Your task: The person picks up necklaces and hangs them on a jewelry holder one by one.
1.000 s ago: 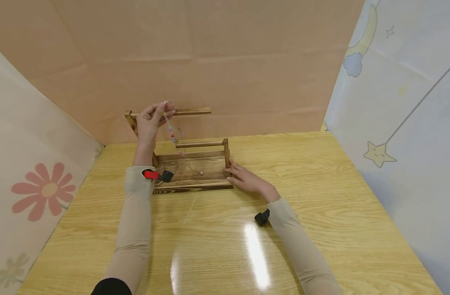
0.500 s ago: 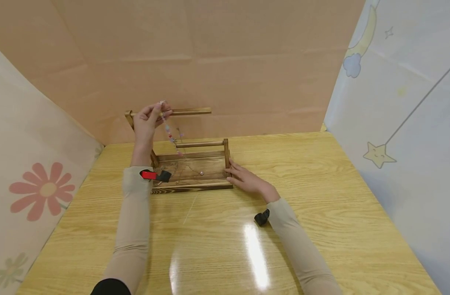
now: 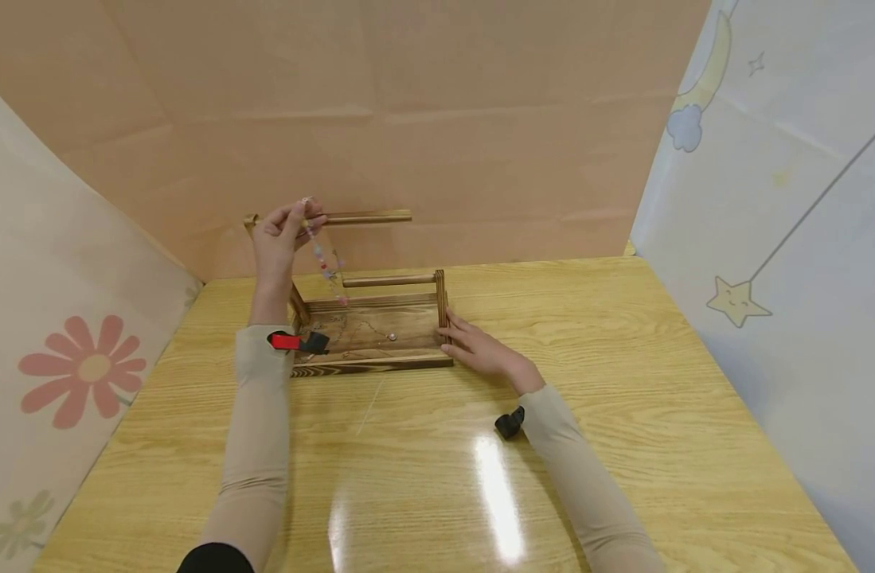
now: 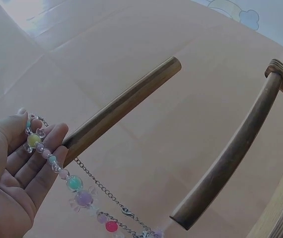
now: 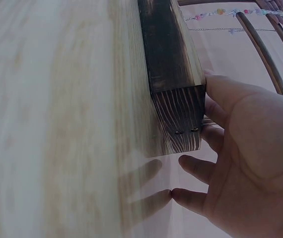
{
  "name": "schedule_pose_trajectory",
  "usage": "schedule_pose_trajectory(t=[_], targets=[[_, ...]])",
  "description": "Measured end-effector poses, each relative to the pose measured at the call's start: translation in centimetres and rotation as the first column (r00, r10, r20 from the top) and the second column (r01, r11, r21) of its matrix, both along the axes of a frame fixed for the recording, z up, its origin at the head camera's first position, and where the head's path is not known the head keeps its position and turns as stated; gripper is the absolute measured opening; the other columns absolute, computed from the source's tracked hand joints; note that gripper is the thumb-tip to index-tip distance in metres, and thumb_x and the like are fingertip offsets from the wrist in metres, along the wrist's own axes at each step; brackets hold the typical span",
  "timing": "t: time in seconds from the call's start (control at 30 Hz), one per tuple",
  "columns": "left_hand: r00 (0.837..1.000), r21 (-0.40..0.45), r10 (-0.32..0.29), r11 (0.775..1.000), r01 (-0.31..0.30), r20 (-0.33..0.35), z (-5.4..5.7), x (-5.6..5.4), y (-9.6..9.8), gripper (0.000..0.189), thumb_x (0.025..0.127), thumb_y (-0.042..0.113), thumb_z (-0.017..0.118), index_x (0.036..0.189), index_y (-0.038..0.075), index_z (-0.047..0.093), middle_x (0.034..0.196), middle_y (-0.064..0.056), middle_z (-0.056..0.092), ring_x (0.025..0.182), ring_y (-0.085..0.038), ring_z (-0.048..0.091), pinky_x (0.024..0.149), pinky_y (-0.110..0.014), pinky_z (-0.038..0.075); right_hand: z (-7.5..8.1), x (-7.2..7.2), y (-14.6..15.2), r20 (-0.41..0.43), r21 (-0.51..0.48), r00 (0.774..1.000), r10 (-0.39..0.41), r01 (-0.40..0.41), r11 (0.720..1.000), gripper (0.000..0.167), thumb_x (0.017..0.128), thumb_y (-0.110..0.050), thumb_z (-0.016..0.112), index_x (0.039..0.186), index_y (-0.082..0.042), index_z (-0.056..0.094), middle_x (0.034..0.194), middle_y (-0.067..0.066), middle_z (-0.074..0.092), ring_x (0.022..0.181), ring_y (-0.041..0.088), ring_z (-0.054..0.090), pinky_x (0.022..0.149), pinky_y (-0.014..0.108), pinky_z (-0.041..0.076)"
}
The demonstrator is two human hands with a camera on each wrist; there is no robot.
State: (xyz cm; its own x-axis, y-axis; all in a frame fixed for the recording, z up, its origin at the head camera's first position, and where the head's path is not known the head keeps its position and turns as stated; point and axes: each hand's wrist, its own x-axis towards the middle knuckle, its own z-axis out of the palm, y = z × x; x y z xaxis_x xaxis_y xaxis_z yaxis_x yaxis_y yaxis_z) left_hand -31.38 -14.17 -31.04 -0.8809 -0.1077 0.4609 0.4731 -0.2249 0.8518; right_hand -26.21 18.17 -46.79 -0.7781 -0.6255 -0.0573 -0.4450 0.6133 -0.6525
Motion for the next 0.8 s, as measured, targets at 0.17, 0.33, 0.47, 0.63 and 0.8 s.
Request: schedule_pose_trajectory(t=[0.17, 0.33, 0.47, 0.63, 0.8], targets=[[1.0, -0.011, 0.01, 1.0, -0.01, -0.008, -0.1, 0.0, -0.3, 0.033, 0.092, 0.015, 0.057, 0.107, -0.014, 0.06, 0.098, -0.013, 0.07, 0.085, -0.023, 0.069, 0.082, -0.032, 0.055, 0.0, 0.1, 0.0, -0.001, -0.004, 1.0, -0.004, 0.004, 1.0, 0.052, 0.1, -0.037, 0.039, 0.145, -0.013, 0.031, 0.156, 0.007, -0.003, 0.141, 0.035, 0.007, 0.112, 0.057, 0.016], [1.0, 0.008, 0.011, 1.0, -0.011, -0.005, -0.1, 0.1, -0.7, 0.034, 0.092, 0.015, 0.058, 0.108, -0.015, 0.059, 0.1, -0.015, 0.07, 0.083, -0.021, 0.07, 0.082, -0.031, 0.055, 0.0, 0.2, 0.0, -0.003, -0.005, 1.0, -0.011, 0.011, 1.0, 0.052, 0.1, -0.038, 0.039, 0.145, -0.014, 0.032, 0.156, 0.006, -0.003, 0.141, 0.035, 0.007, 0.112, 0.057, 0.016], [1.0, 0.026, 0.015, 1.0, -0.015, 0.0, -0.3, 0.1, -1.1, 0.034, 0.091, 0.016, 0.058, 0.107, -0.015, 0.06, 0.101, -0.018, 0.069, 0.082, -0.02, 0.07, 0.082, -0.031, 0.055, 0.1, 0.3, 0.0, -0.003, -0.003, 1.0, -0.015, 0.015, 1.0, 0.052, 0.1, -0.038, 0.039, 0.145, -0.014, 0.032, 0.156, 0.006, -0.003, 0.142, 0.035, 0.007, 0.112, 0.058, 0.015], [1.0, 0.026, 0.022, 0.999, -0.022, 0.014, -0.5, 0.1, -1.4, 0.036, 0.091, 0.017, 0.059, 0.108, -0.014, 0.059, 0.102, -0.019, 0.068, 0.083, -0.019, 0.07, 0.081, -0.03, 0.055, 0.2, 0.3, -0.1, 0.001, 0.0, 1.0, -0.017, 0.017, 1.0, 0.052, 0.1, -0.037, 0.039, 0.146, -0.013, 0.031, 0.156, 0.006, -0.003, 0.142, 0.035, 0.006, 0.112, 0.057, 0.015], [0.999, 0.078, 0.016, 0.997, -0.019, 0.035, -0.7, -0.1, -1.8, 0.032, 0.09, 0.017, 0.06, 0.106, -0.01, 0.062, 0.099, -0.015, 0.07, 0.082, -0.019, 0.07, 0.081, -0.03, 0.055, 0.3, 0.4, -0.1, 0.004, -0.004, 1.0, -0.013, 0.013, 1.0, 0.052, 0.1, -0.037, 0.039, 0.146, -0.012, 0.031, 0.156, 0.007, -0.003, 0.141, 0.035, 0.006, 0.112, 0.057, 0.015]])
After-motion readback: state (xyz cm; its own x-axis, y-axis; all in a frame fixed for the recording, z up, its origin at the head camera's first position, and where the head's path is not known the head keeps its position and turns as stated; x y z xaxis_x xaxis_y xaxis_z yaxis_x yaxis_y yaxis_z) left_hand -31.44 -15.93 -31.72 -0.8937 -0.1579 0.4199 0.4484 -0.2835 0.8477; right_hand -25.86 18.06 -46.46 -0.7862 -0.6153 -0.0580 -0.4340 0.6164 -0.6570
